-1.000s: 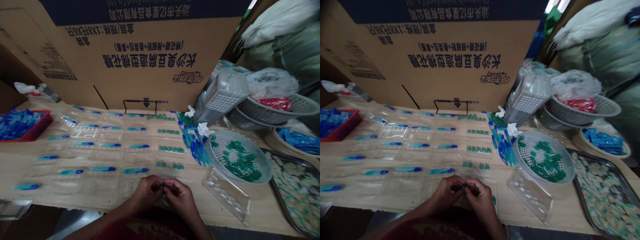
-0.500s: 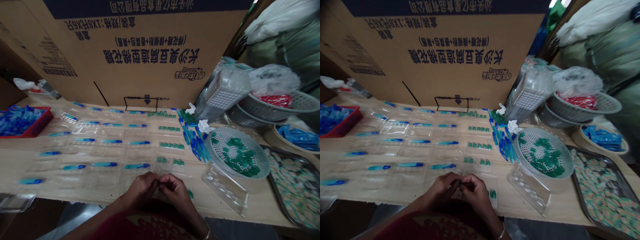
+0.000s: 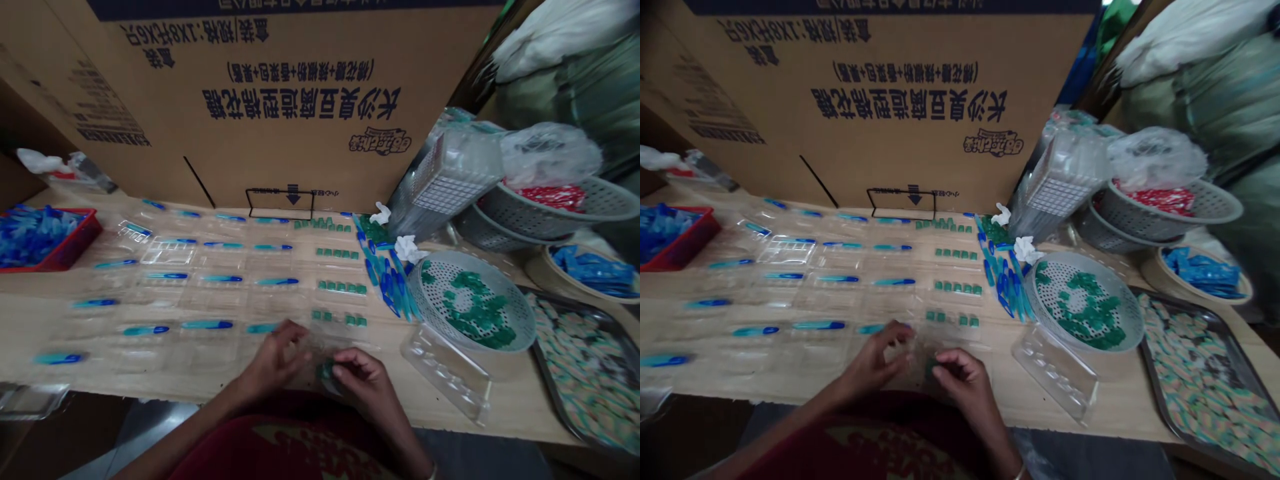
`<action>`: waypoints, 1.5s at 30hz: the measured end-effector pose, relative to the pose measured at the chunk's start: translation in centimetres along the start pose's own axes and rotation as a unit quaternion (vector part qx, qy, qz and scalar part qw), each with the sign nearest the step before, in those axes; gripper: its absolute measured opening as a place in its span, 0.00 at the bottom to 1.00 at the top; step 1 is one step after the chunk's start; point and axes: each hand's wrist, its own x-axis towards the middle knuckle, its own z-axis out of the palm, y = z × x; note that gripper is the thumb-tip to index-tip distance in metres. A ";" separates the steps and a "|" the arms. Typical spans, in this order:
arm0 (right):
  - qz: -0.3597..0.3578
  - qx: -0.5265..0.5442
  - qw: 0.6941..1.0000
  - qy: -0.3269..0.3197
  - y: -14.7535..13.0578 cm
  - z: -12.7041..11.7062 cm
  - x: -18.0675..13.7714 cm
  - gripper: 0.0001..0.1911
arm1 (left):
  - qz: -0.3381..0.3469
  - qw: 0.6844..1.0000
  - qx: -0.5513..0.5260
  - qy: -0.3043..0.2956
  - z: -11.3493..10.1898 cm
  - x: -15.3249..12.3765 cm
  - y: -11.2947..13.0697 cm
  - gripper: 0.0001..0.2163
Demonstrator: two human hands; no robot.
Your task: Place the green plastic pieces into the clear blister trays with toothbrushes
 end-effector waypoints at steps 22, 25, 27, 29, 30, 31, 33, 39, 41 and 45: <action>-0.256 -0.521 0.809 -0.092 -0.4 1.8 1.4 0.03 | 0.010 0.902 0.429 -0.036 -1.1 2.9 -4.5 0.11; -0.261 -0.452 0.849 -0.082 -1.9 -1.8 2.5 0.05 | 0.075 0.908 0.413 0.011 -1.0 3.0 -6.2 0.12; -0.233 -0.425 0.875 0.026 -3.4 -6.7 3.9 0.04 | 0.103 0.909 0.402 0.036 -0.9 3.1 -7.0 0.13; -0.153 -0.472 0.844 0.205 -5.0 -12.7 5.8 0.08 | 0.117 0.909 0.395 0.063 -0.8 3.2 -7.3 0.14; -0.088 -0.511 0.810 0.275 -5.7 -15.6 6.9 0.08 | 0.120 0.908 0.393 0.078 -0.8 3.2 -7.3 0.15; -0.063 -0.522 0.792 0.310 -6.4 -18.3 8.0 0.10 | 0.119 0.907 0.392 0.094 -0.8 3.2 -7.2 0.15; -0.033 -0.533 0.775 0.337 -7.1 -22.4 10.1 0.12 | 0.112 0.905 0.389 0.127 -1.0 3.3 -6.8 0.16; 0.029 -0.555 0.770 0.313 -6.3 -25.3 13.6 0.08 | 0.122 0.906 0.365 0.178 -1.8 3.2 -5.4 0.15; 0.038 -0.558 0.773 0.301 -6.0 -25.4 14.0 0.08 | 0.141 0.907 0.348 0.191 -1.5 3.5 -4.9 0.14; 0.047 -0.551 0.781 0.292 -7.0 -26.0 14.0 0.08 | 0.178 0.916 0.314 0.175 -0.6 4.4 -3.1 0.12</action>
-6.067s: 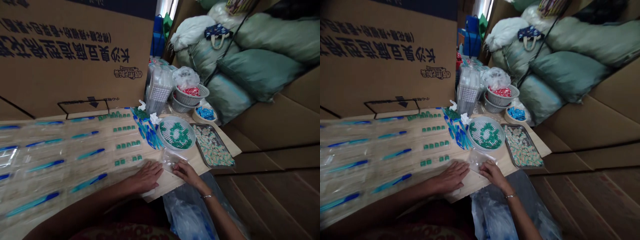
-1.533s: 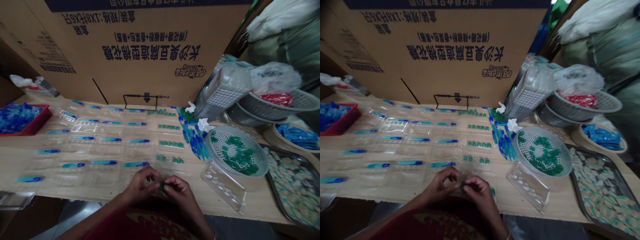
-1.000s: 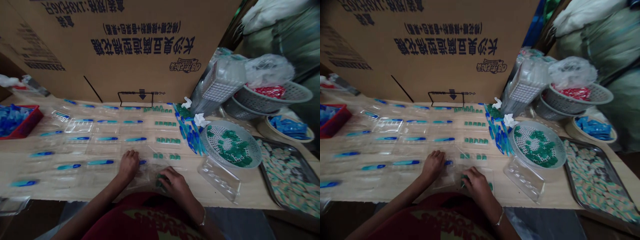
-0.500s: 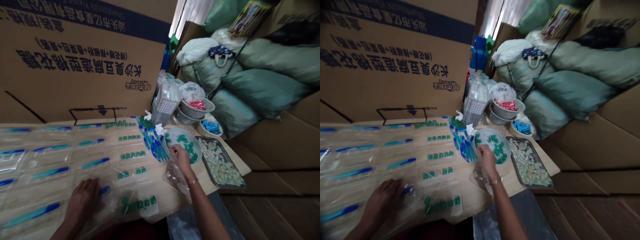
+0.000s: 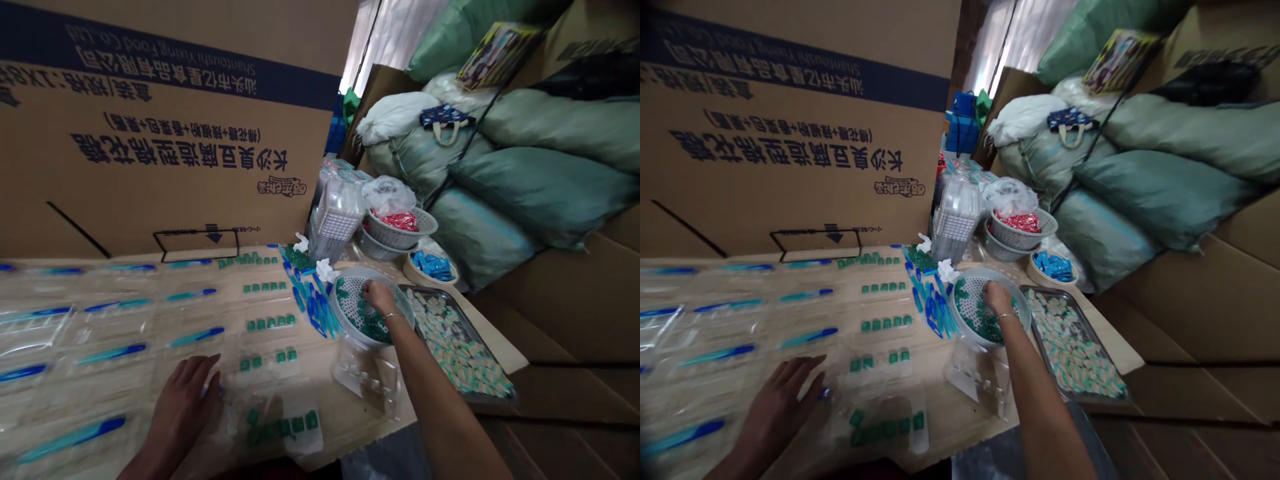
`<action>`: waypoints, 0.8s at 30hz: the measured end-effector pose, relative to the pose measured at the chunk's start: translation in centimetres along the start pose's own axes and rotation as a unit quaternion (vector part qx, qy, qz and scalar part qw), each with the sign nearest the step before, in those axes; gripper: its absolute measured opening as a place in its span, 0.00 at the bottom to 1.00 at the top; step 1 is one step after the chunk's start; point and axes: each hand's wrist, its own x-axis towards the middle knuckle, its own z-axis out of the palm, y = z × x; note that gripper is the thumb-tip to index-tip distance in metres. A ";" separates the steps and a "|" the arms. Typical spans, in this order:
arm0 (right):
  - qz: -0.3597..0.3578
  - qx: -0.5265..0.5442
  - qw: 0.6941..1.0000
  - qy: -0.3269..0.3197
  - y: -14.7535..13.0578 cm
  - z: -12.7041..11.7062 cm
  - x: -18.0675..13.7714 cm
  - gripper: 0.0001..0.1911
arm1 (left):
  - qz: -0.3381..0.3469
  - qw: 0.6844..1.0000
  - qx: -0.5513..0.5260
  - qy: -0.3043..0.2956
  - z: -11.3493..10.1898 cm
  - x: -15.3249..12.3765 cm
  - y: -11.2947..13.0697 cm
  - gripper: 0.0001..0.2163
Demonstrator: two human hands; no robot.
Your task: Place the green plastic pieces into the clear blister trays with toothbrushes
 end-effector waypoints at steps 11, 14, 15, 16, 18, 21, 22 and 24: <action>-0.260 0.322 0.899 -0.146 -12.0 0.9 -16.0 0.05 | -0.251 0.826 -0.482 -0.151 -0.3 2.6 6.6 0.12; -0.257 0.399 0.863 -0.173 -15.1 2.4 -20.6 0.04 | -0.309 0.726 -0.600 -0.134 0.4 2.8 7.5 0.12; -0.234 0.425 0.855 -0.184 -15.6 2.9 -21.3 0.03 | -0.324 0.700 -0.623 -0.130 0.4 2.7 7.6 0.12; -0.206 0.457 0.842 -0.200 -15.9 3.3 -21.6 0.01 | -0.337 0.677 -0.641 -0.130 0.3 2.6 7.5 0.12; -0.150 0.524 0.806 -0.232 -16.2 4.0 -21.6 0.03 | -0.365 0.641 -0.661 -0.135 -0.3 2.3 7.3 0.12; -0.108 0.581 0.770 -0.241 -16.6 4.7 -21.7 0.06 | -0.423 0.603 -0.664 -0.126 -1.2 2.1 6.7 0.10; -0.103 0.589 0.765 -0.238 -16.7 4.8 -21.8 0.07 | -0.442 0.590 -0.664 -0.122 -1.3 2.1 6.6 0.10; -0.094 0.602 0.755 -0.244 -17.1 5.0 -22.2 0.08 | -0.463 0.563 -0.674 -0.117 -1.5 2.2 6.3 0.10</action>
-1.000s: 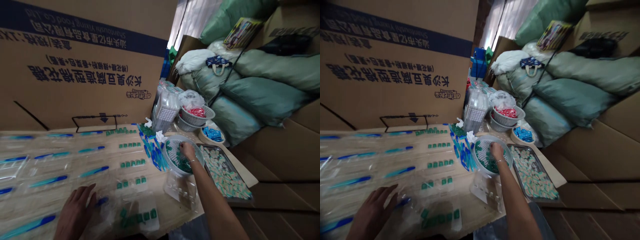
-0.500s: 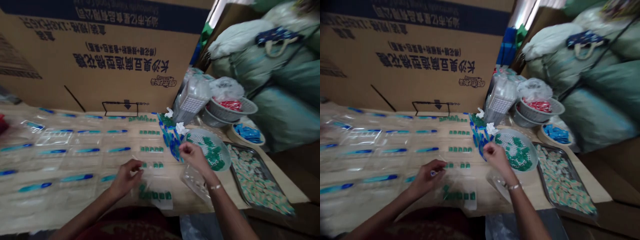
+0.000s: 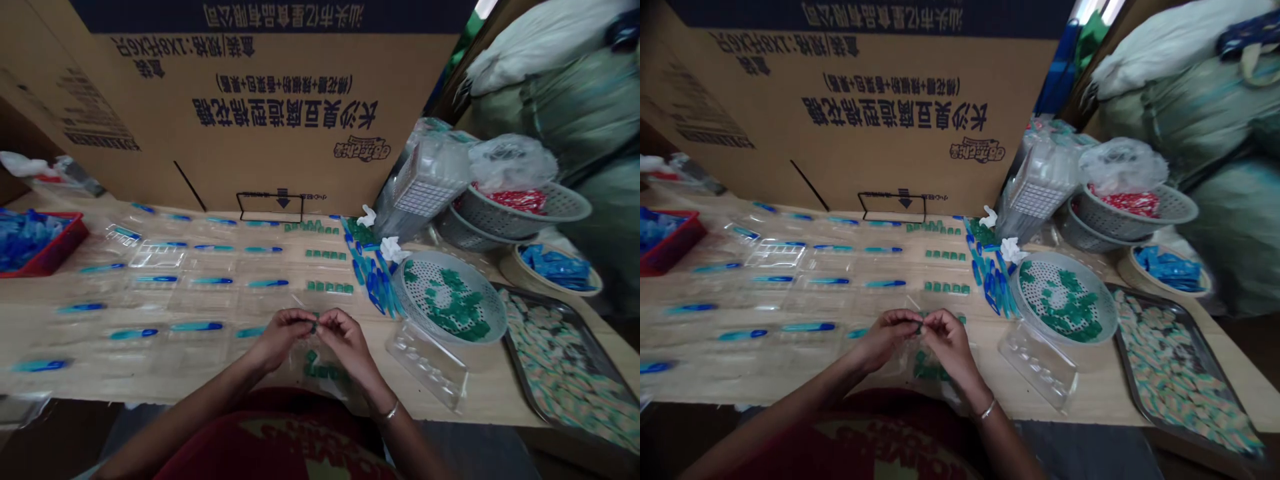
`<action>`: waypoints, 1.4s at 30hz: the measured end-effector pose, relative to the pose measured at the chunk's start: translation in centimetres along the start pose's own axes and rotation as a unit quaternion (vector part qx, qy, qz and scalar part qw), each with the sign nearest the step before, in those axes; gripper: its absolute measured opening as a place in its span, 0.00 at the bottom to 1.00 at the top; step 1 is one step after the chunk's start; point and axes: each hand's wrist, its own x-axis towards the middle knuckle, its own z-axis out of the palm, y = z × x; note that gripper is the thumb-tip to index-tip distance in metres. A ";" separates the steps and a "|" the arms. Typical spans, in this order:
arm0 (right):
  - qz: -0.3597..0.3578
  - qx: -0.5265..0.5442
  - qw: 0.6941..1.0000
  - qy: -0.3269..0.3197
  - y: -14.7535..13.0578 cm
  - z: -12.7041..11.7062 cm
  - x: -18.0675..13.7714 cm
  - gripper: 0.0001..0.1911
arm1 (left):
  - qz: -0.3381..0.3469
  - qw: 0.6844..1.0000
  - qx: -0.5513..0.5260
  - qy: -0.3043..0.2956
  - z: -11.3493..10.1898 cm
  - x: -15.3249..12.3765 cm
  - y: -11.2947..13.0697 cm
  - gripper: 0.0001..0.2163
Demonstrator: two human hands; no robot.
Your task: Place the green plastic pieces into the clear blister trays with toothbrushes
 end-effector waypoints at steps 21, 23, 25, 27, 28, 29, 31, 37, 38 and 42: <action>-0.105 -0.495 0.852 -0.133 2.0 1.8 -1.5 0.03 | 0.320 0.717 0.619 0.025 -9.1 2.2 -1.7 0.07; -0.097 -0.515 0.841 -0.134 1.8 2.4 -1.4 0.02 | 0.341 0.708 0.618 0.014 -9.5 2.4 -1.8 0.06; -0.105 -0.526 0.830 -0.149 1.4 2.5 -1.2 0.02 | 0.364 0.702 0.612 0.005 -9.9 2.5 -1.7 0.06; -0.131 -0.504 0.839 -0.155 0.9 1.2 -0.7 0.03 | 0.397 0.690 0.605 0.008 -10.3 2.6 -1.6 0.06; -0.143 -0.485 0.851 -0.140 0.5 -0.2 -0.2 0.04 | 0.415 0.680 0.604 0.019 -10.3 2.7 -1.6 0.07; -0.149 -0.469 0.864 -0.107 0.1 -2.1 0.3 0.05 | 0.433 0.668 0.605 0.030 -10.2 2.7 -1.6 0.08; -0.125 -0.471 0.873 0.015 -0.9 -7.3 1.4 0.08 | 0.453 0.647 0.613 0.019 -9.4 2.4 -1.6 0.08; 0.066 -0.597 0.749 0.279 -2.9 -22.0 5.2 0.13 | 0.463 0.602 0.646 -0.073 -5.9 1.3 -2.6 0.08; 0.070 -0.598 0.751 0.271 -2.7 -23.1 5.7 0.13 | 0.461 0.602 0.648 -0.071 -5.7 1.4 -2.8 0.08; 0.067 -0.599 0.764 0.229 -1.6 -24.7 6.9 0.13 | 0.471 0.612 0.634 -0.025 -6.7 1.8 -2.7 0.07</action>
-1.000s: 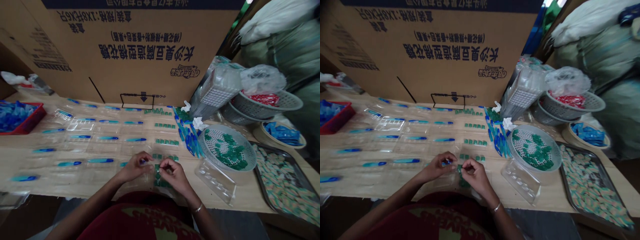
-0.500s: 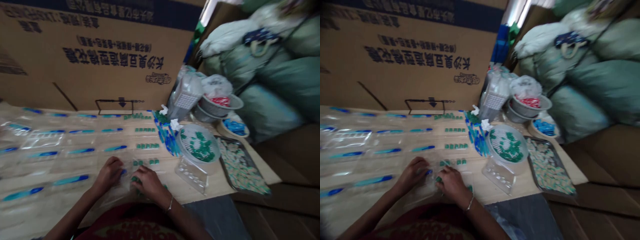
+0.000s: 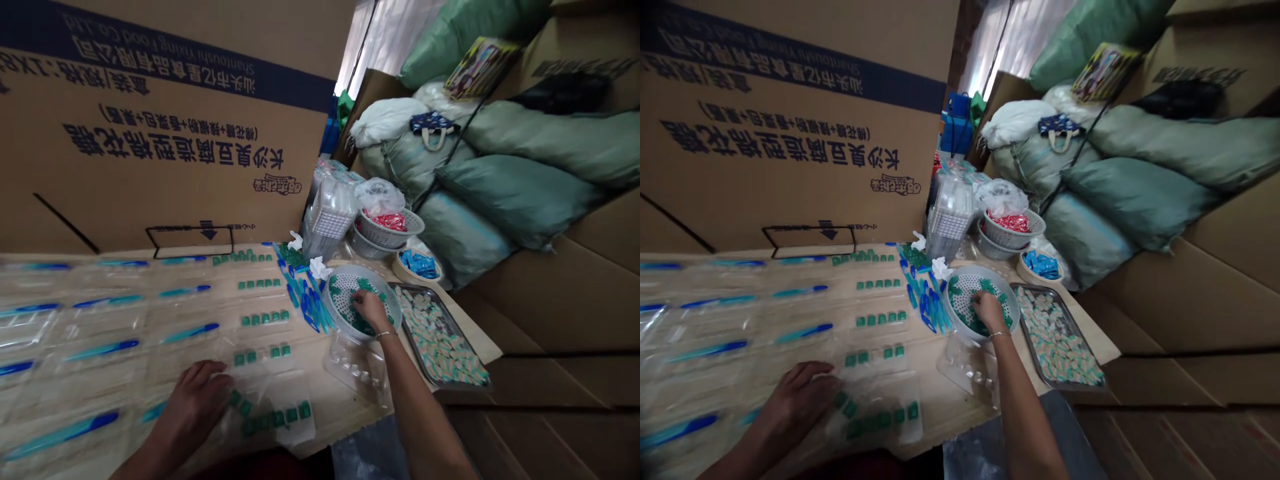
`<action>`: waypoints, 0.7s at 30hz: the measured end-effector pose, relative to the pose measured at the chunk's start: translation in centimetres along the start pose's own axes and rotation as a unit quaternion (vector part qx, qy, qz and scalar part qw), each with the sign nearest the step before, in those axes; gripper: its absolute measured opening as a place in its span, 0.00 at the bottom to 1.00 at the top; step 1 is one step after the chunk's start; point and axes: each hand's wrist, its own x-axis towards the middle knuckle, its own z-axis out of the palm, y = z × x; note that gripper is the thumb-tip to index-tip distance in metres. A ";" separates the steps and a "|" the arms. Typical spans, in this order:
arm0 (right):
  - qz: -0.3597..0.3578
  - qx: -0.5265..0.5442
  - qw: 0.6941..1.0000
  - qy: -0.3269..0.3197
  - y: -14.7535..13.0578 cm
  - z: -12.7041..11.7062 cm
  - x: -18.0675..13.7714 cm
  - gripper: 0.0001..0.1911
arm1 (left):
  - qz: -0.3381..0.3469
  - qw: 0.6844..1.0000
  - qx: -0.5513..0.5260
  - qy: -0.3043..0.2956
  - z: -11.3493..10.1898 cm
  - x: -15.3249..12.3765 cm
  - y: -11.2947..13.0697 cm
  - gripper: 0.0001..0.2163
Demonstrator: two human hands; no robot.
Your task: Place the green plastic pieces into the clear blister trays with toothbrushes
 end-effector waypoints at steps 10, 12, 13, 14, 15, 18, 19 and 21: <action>-0.018 0.023 0.999 0.025 -0.4 0.0 -0.5 0.13 | -0.040 0.999 -0.028 0.010 -0.4 1.1 -1.1 0.08; -0.035 0.052 0.998 0.023 -1.7 0.5 0.6 0.14 | -0.028 0.999 -0.025 0.005 -0.2 1.4 -1.0 0.08; -0.041 0.068 0.997 0.021 -2.3 0.7 1.1 0.14 | -0.028 0.999 -0.024 0.006 -0.2 1.5 -0.9 0.07; -0.043 0.083 0.995 0.021 -2.8 0.8 1.5 0.13 | -0.031 0.999 -0.024 0.010 -0.3 1.4 -0.8 0.07; -0.042 0.099 0.994 0.025 -3.1 0.8 1.8 0.12 | -0.032 0.999 -0.024 0.015 -0.5 1.3 -0.7 0.07; -0.032 0.151 0.987 0.049 -3.2 0.2 1.2 0.11 | -0.050 0.998 -0.035 0.021 -1.1 0.8 -0.5 0.07; -0.033 0.171 0.983 0.054 -3.3 -0.1 0.4 0.12 | -0.062 0.997 -0.046 0.021 -1.2 0.8 -0.3 0.07; -0.046 0.214 0.975 0.048 -4.0 -0.3 -2.0 0.13 | -0.090 0.991 -0.093 0.015 -1.4 1.2 0.6 0.06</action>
